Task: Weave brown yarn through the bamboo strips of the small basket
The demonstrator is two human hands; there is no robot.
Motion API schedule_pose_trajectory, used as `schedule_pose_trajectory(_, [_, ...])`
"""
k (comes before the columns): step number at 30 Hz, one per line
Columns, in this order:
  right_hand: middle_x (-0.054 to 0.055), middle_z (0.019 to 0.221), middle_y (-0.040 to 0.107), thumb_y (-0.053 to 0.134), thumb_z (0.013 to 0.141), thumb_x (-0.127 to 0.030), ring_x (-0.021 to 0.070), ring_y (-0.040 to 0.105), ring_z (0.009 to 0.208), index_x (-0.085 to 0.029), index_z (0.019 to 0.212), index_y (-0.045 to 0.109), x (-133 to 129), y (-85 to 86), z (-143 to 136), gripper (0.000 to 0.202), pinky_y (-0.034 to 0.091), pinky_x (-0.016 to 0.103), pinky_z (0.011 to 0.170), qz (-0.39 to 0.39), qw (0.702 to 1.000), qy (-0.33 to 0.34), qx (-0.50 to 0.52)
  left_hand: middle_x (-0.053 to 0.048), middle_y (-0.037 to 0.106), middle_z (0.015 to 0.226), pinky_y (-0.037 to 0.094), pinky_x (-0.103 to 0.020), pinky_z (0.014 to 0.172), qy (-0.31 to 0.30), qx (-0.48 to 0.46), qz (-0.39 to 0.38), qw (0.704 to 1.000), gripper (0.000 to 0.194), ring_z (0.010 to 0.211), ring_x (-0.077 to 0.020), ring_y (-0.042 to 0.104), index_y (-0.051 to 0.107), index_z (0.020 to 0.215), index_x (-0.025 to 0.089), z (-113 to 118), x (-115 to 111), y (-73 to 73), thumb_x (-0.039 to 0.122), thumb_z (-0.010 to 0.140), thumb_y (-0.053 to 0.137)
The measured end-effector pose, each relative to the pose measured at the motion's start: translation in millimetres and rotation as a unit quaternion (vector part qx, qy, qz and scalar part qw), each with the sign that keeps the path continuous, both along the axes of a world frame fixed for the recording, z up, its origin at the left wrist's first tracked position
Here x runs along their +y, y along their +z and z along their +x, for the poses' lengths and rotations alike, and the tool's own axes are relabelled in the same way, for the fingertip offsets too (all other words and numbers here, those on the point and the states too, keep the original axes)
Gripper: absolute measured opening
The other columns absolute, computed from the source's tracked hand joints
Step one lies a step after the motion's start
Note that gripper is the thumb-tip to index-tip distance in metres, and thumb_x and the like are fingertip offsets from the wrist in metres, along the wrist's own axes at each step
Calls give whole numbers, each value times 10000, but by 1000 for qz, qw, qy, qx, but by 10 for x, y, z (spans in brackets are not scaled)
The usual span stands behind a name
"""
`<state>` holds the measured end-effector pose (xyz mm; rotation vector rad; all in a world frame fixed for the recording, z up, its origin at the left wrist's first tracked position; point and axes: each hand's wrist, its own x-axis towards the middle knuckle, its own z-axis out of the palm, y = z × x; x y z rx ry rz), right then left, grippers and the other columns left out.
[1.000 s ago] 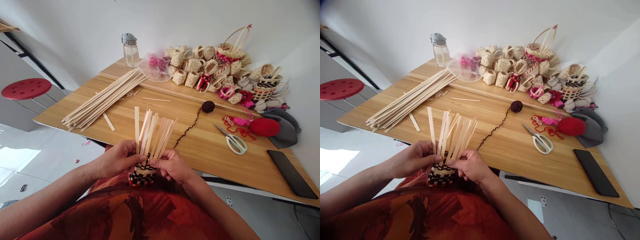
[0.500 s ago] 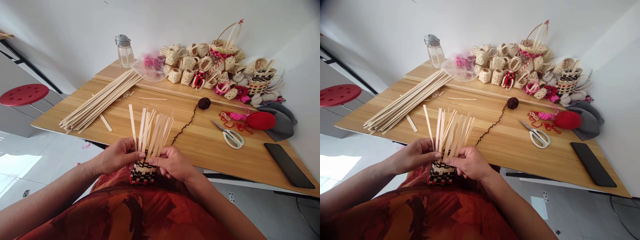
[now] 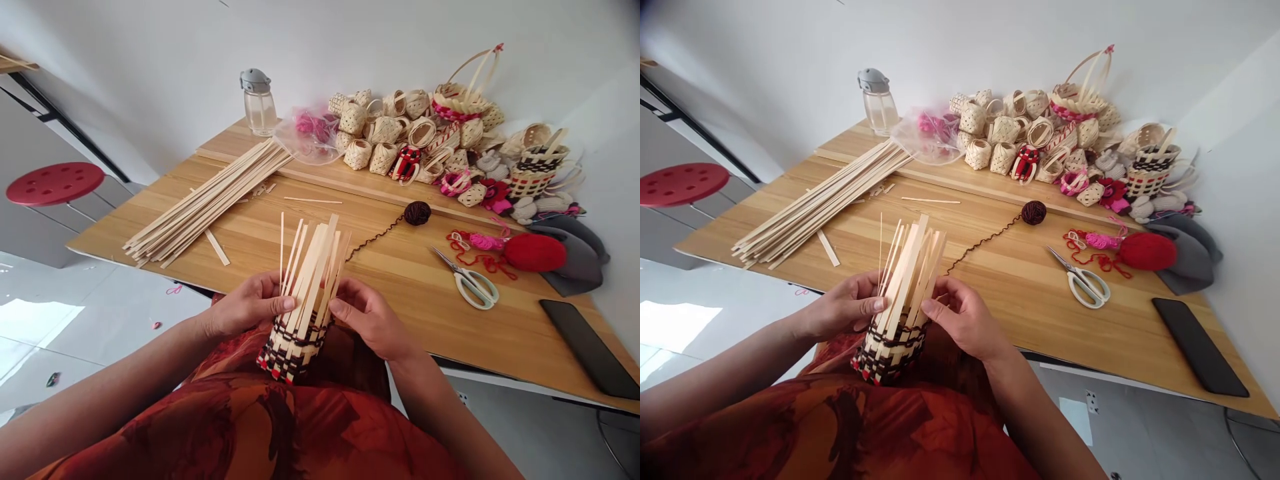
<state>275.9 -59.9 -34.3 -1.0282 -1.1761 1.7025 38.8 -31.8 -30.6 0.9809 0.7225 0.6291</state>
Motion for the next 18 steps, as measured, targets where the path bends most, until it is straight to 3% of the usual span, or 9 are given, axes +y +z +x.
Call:
schedule_pose_trajectory(3, [34, 974, 706, 805, 802, -406, 171, 661, 894, -194, 990, 680, 2, -39, -93, 310, 533, 317, 863, -58, 997, 22, 49, -14, 723, 792, 547, -231, 606, 58, -5, -48, 997, 448, 644, -149, 690, 525, 1069, 191, -29, -62, -21, 265, 767, 848])
schedule_pose_trajectory(5, [27, 949, 716, 831, 775, -404, 174, 668, 887, -196, 973, 685, 9, -45, -116, 322, 538, 315, 855, -76, 996, 8, 53, -60, 758, 962, 589, -294, 698, 97, -10, -64, 993, 578, 799, -205, 737, 473, 1197, 224, -68, -134, -38, 205, 758, 849])
schedule_pose_trajectory(7, [19, 908, 727, 849, 752, -412, 172, 674, 854, -200, 943, 692, 27, -57, -119, 325, 544, 302, 819, -91, 995, -6, 49, -102, 740, 1121, 599, -318, 739, 120, -18, -58, 991, 706, 863, -212, 735, 427, 1324, 245, -104, -212, -67, 188, 756, 844])
schedule_pose_trajectory(9, [17, 896, 734, 861, 742, -404, 162, 674, 815, -202, 925, 696, 48, -84, -108, 318, 543, 285, 775, -107, 993, -12, 57, -143, 676, 1286, 597, -288, 689, 127, -14, -32, 991, 809, 795, -165, 711, 381, 1429, 268, -136, -278, -109, 189, 765, 836])
schedule_pose_trajectory(12, [8, 888, 731, 860, 758, -382, 121, 647, 715, -207, 952, 709, 63, -140, -80, 302, 520, 241, 681, -123, 990, -12, 63, -167, 444, 1559, 564, -216, 566, 143, 22, 56, 988, 969, 673, -72, 641, 279, 1530, 392, -189, -333, -165, 178, 767, 837])
schedule_pose_trajectory(15, [-11, 808, 712, 851, 774, -383, 95, 609, 629, -208, 953, 733, 50, -177, -59, 276, 486, 204, 592, -111, 993, -10, 43, -122, 220, 1684, 533, -175, 522, 171, 99, 195, 961, 1027, 700, -54, 647, 246, 1539, 510, -258, -344, -173, 168, 772, 836])
schedule_pose_trajectory(16, [-9, 808, 717, 843, 784, -386, 101, 619, 637, -215, 973, 743, 44, -182, -57, 274, 498, 210, 604, -105, 993, -5, 47, -113, 249, 1675, 519, -167, 508, 174, 130, 248, 944, 947, 695, -53, 648, 326, 1522, 493, -279, -339, -162, 166, 786, 824])
schedule_pose_trajectory(18, [1, 844, 740, 813, 818, -393, 126, 657, 694, -235, 1022, 760, 32, -178, -61, 263, 542, 248, 685, -101, 992, 15, 68, -99, 484, 1535, 522, -174, 535, 158, 181, 349, 906, 656, 728, -81, 668, 570, 1402, 391, -307, -318, -120, 155, 828, 781])
